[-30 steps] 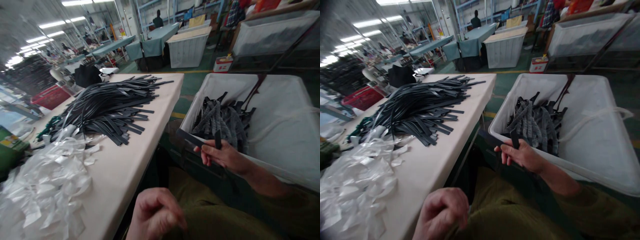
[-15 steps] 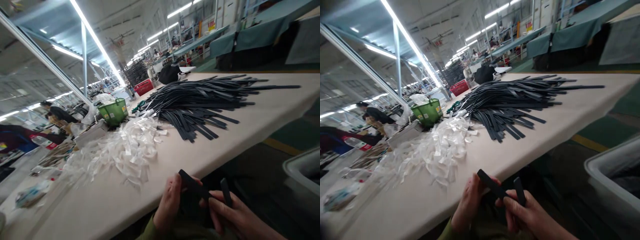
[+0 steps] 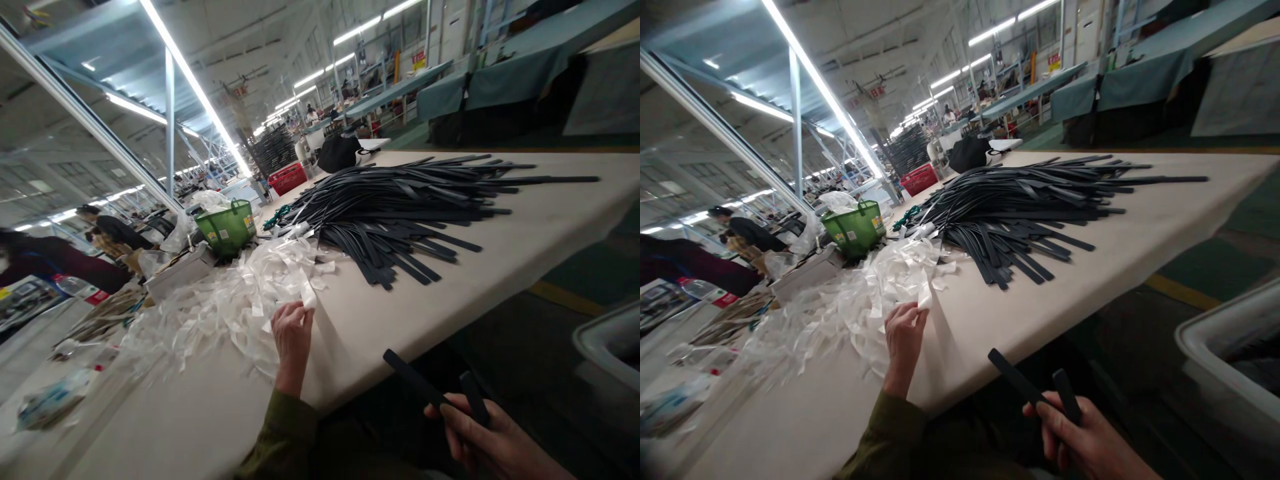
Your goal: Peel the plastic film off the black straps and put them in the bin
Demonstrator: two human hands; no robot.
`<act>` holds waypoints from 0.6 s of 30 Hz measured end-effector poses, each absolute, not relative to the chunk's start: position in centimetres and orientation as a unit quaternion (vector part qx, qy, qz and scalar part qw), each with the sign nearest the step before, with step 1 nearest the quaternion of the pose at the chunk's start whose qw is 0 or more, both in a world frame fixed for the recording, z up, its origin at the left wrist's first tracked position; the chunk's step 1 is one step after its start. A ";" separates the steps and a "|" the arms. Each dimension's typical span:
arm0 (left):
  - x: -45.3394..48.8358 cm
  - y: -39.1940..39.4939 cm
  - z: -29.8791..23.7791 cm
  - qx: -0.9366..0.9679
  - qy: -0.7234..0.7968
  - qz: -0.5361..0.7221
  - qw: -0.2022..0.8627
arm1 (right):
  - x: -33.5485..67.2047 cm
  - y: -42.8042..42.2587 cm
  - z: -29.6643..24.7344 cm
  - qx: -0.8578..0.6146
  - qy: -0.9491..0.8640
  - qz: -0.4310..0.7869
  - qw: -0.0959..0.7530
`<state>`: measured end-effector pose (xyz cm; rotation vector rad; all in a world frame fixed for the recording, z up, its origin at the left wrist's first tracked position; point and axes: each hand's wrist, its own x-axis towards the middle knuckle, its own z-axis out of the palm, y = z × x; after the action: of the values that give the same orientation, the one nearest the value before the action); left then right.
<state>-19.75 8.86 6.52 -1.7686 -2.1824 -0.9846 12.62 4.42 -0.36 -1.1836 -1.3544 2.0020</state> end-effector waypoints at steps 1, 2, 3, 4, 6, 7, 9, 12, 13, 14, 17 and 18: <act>-19.0 8.4 6.7 -0.589 -0.724 -0.356 0.054 | 12.7 4.7 -0.1 -0.434 -0.487 0.723 0.228; -18.2 8.0 6.9 -0.573 -0.717 -0.397 -0.002 | 12.7 5.1 0.2 -0.437 -0.485 0.720 0.236; -17.5 7.6 6.9 -0.542 -0.705 -0.450 -0.083 | 12.6 5.5 0.6 -0.438 -0.485 0.717 0.243; -17.0 7.2 6.9 -0.495 -0.684 -0.505 -0.180 | 12.4 5.9 1.1 -0.438 -0.490 0.712 0.248; -16.4 6.6 6.8 -0.396 -0.632 -0.571 -0.343 | 11.9 6.7 2.2 -0.437 -0.512 0.692 0.260; -16.4 6.4 6.8 -0.379 -0.628 -0.570 -0.371 | 11.5 7.1 2.8 -0.436 -0.526 0.681 0.265; -16.9 6.1 6.9 -0.424 -0.674 -0.521 -0.308 | 10.8 7.8 4.0 -0.427 -0.546 0.665 0.277; -18.1 5.3 7.9 -0.533 -0.732 -0.416 -0.089 | 9.8 8.6 5.4 -0.417 -0.556 0.660 0.284; -18.4 5.0 8.3 -0.548 -0.730 -0.406 -0.043 | 9.6 8.8 5.8 -0.411 -0.559 0.661 0.287; -18.5 4.6 8.8 -0.548 -0.726 -0.415 -0.028 | 9.3 8.9 6.1 -0.400 -0.561 0.664 0.292; -17.8 3.9 9.9 -0.484 -0.693 -0.517 -0.138 | 8.5 9.2 7.3 -0.357 -0.562 0.675 0.317; -17.3 3.9 10.1 -0.454 -0.671 -0.553 -0.197 | 8.2 9.2 7.7 -0.348 -0.566 0.677 0.317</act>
<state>-17.31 3.89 10.14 -1.6384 -2.4194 -1.9941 8.21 9.22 7.70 -0.9155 -1.4886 1.7825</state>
